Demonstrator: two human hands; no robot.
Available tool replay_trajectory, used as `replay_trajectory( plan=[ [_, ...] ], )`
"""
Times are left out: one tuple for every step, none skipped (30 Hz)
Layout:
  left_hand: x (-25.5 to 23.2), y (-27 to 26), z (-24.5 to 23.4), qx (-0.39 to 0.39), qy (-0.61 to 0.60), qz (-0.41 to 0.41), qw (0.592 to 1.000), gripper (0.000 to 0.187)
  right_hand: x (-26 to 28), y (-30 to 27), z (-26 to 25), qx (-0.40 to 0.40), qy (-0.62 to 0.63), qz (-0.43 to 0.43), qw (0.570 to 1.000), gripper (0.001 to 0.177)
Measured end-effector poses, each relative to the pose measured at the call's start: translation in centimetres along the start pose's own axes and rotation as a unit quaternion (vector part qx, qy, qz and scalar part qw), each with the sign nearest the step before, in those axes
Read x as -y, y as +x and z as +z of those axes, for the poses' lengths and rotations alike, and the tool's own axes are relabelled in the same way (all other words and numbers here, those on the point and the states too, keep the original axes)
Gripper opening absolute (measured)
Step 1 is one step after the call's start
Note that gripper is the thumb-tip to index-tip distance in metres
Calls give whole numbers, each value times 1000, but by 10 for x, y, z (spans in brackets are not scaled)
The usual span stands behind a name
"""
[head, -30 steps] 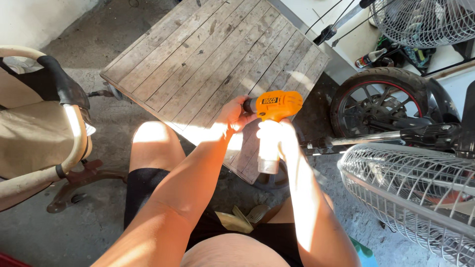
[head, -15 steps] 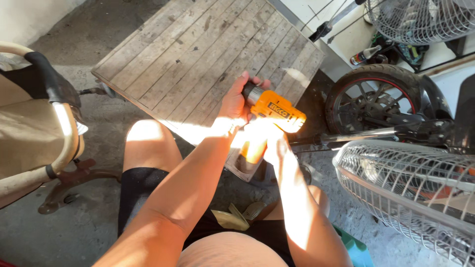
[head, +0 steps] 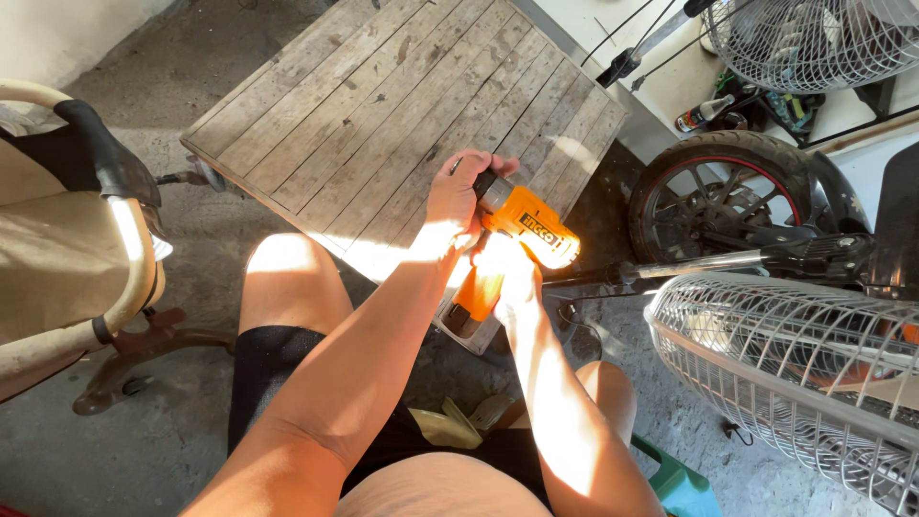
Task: The person uses an orange cordless drill to remove screws from the front grille of a standing fan, then removes the grille and the fan blade. The person places the removed parts on a nearby wooden table.
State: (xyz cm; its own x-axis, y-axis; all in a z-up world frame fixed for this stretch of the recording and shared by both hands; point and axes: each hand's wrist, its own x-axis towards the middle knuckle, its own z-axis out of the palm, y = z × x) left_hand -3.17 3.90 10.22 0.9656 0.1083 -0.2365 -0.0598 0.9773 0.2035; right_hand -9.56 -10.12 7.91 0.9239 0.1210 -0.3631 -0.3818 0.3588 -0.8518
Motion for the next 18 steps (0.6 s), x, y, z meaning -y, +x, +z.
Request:
replay_trajectory(
  plan=[
    [0,1,-1,0,-1,3,1000,5,-1,0,1,1,8,-7,1000,11],
    [-1,-1,-2,-1,-2,6,1000,5,-2,-2,2,-2,7,-2,1000,8],
    [-1,-3,-2,-1,-4,8,1000,5,-2,-3,2,-6,6,4,1000,6],
    [-4,-4,-1,-6,-8,4,1000,5,-2,-3,3,-9,7,7,1000,4],
    [-7,-5,0,-10,-12,1,1000,5,-1,-2,4,-7,13,9,1000,6],
    [-8,-6,2,-14,-17,-5,1000,5,0,-1,5,-7,19,10,1000,7],
    [-10,-7,4,-6,-14,-9,1000,6,1,0,5,-6,25,11,1000,8],
    [-11,-9,5,2,-12,-13,1000,7,1,-1,5,-7,30,12,999,10],
    [-10,-10,8,10,-9,-18,1000,7,2,-2,5,-7,36,14,999,11],
    [-10,-9,11,2,10,-18,1000,9,2,-1,5,-6,42,14,999,12],
    [-9,-7,14,-6,29,-17,999,10,3,-1,5,-15,38,11,999,13],
    [-9,-5,16,-15,48,-14,999,12,2,-1,5,-22,34,10,999,13],
    [-8,-4,18,-18,48,-15,999,12,1,-1,4,-29,30,9,999,14],
    [-7,-2,19,-21,47,-17,999,12,1,-1,1,1,30,-10,999,12],
    [-5,-1,20,-23,46,-19,998,13,1,-1,-3,32,30,-29,999,11],
    [-5,1,21,-16,38,-26,999,13,1,1,-6,63,32,-49,996,10],
    [-6,3,20,-8,30,-34,999,13,2,4,-9,59,22,-38,997,12],
    [-5,4,19,0,21,-44,999,13,2,7,-15,51,12,-27,998,13]
  ],
)
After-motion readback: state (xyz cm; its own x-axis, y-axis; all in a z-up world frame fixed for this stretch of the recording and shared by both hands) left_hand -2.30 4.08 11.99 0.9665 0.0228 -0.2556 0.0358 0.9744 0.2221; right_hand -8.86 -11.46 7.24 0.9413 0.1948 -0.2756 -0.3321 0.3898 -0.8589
